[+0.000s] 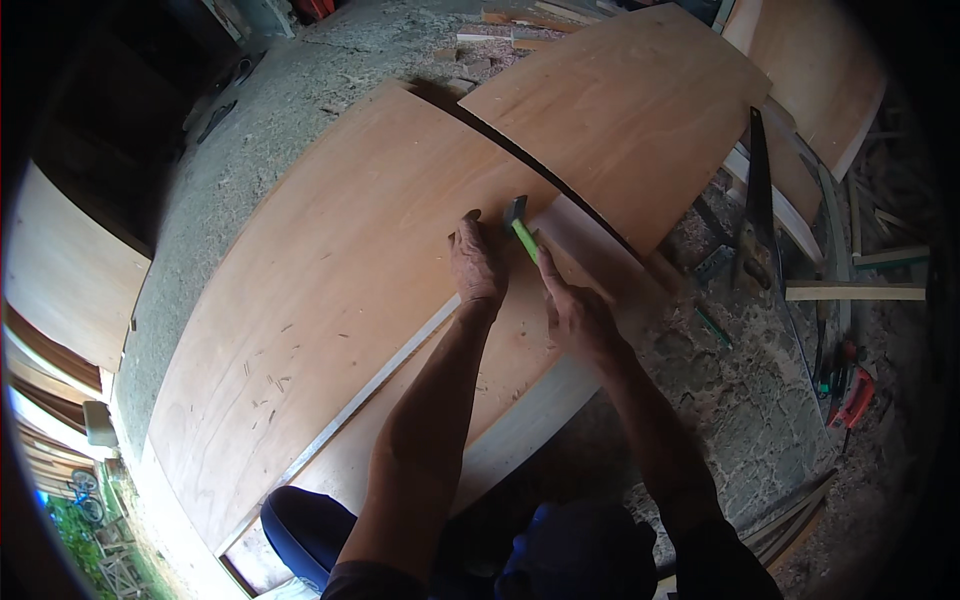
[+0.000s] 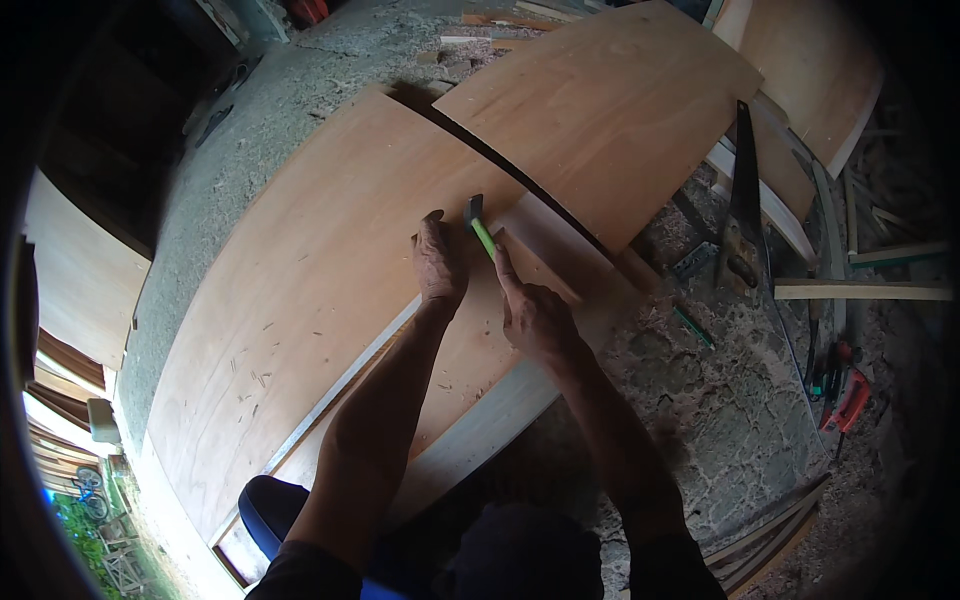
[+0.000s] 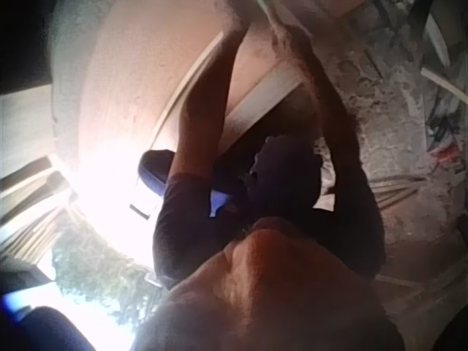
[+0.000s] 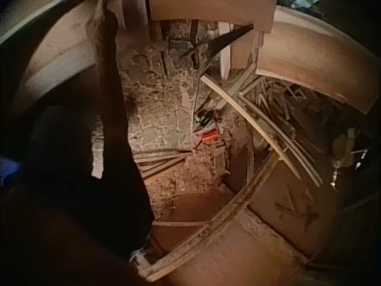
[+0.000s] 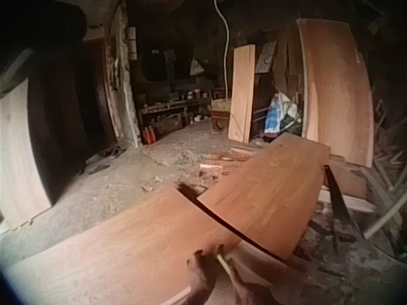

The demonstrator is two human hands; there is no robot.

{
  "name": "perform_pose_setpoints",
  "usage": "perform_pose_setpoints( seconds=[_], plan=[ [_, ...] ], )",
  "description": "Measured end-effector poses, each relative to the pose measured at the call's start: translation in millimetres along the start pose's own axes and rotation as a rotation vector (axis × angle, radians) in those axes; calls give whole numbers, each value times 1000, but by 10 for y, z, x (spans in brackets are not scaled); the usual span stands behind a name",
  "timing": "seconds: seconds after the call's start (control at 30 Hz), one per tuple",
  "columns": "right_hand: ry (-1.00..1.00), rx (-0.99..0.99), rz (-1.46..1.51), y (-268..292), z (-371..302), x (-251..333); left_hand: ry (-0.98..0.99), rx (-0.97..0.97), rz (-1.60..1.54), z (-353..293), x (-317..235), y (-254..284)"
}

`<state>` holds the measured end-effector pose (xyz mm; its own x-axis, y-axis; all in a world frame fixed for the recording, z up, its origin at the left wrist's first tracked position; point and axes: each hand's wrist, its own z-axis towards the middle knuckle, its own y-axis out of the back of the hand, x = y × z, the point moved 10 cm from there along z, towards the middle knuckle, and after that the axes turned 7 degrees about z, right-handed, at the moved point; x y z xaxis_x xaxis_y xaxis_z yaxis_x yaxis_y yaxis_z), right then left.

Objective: The person hammers nails into a large wooden panel to attach a wooden frame. They then flip the panel over and use a green marker to draw lines on the surface before picking up a long wooden plank.

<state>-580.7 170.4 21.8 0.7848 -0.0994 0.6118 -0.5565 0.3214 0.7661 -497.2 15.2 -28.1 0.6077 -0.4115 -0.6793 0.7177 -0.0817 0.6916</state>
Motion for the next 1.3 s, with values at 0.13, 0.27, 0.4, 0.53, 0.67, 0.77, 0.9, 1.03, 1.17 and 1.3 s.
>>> perform_pose_setpoints(
  seconds=[0.13, 0.27, 0.4, 0.53, 0.67, 0.77, 0.9, 1.03, 1.17, 1.3],
  plan=[
    [147, -137, 28, 278, 33, 356, -18, -6, 36, 15, 69, 30],
    [291, -258, -4, 246, -163, 345, -41, -13, 30, 30, 56, -24],
    [68, 16, -96, -15, 67, -13, -71, -32, 31, 8, -14, -18],
    [206, -219, 56, 307, -34, 489, -86, -55, 62, 8, 75, 78],
    [-7, 61, -55, -119, 29, -186, -67, -13, 16, -25, -60, -43],
    [129, -122, 91, 168, 35, 222, -107, -40, 54, -3, -42, 71],
    [5, 33, 2, -16, 1, -120, -112, -16, 22, 33, -78, 44],
    [20, 55, -93, 22, 30, -52, -125, -16, 28, 0, -12, 43],
    [3, -142, 93, 409, -167, 117, -161, 54, 117, -3, 10, -7],
    [-190, -404, 238, 610, -663, -694, -403, 178, 261, -175, -103, -158]
  ],
)
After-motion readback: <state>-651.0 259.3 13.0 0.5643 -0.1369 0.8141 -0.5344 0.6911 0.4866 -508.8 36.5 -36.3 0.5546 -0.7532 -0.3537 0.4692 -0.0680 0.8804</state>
